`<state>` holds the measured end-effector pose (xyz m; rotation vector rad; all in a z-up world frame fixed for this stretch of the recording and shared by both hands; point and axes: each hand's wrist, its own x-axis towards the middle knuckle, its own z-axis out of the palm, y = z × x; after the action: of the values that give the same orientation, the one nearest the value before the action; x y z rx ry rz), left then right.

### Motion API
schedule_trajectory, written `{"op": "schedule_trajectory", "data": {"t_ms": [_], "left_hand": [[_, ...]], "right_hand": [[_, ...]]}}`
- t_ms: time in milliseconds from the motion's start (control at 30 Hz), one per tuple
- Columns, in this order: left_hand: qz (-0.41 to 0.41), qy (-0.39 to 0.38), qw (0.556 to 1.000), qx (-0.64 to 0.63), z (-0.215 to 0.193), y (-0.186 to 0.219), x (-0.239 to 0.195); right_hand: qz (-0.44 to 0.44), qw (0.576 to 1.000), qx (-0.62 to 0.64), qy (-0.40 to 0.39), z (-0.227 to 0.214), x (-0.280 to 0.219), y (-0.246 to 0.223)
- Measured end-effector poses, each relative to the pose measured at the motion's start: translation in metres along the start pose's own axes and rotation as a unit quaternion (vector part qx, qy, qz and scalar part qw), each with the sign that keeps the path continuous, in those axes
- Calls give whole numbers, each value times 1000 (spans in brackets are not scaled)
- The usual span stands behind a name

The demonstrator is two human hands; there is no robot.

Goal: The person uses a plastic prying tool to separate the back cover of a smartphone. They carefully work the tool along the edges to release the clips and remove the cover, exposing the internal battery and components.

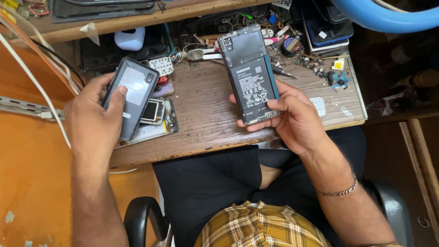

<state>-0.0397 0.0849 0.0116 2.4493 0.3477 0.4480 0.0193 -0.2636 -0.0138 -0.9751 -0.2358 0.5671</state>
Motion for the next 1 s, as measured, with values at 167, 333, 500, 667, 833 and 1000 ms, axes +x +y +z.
{"op": "schedule_trajectory", "data": {"t_ms": [167,333,500,667,833,1000], "left_hand": [[144,90,980,107,12,-25,-1],[157,110,978,83,23,-42,4],[186,106,975,55,24,-42,6],[211,82,973,36,20,-34,14],[213,61,974,40,15,-29,20],[224,59,972,50,7,-21,21]], "right_hand": [[19,999,-38,15,-19,-4,0],[123,977,-155,81,-39,10,-11],[119,896,-426,-43,-35,20,-35],[90,846,-521,-71,-12,31,-43],[59,737,-672,-43,4,28,-43],[-10,674,-737,-42,13,12,-37]]}}
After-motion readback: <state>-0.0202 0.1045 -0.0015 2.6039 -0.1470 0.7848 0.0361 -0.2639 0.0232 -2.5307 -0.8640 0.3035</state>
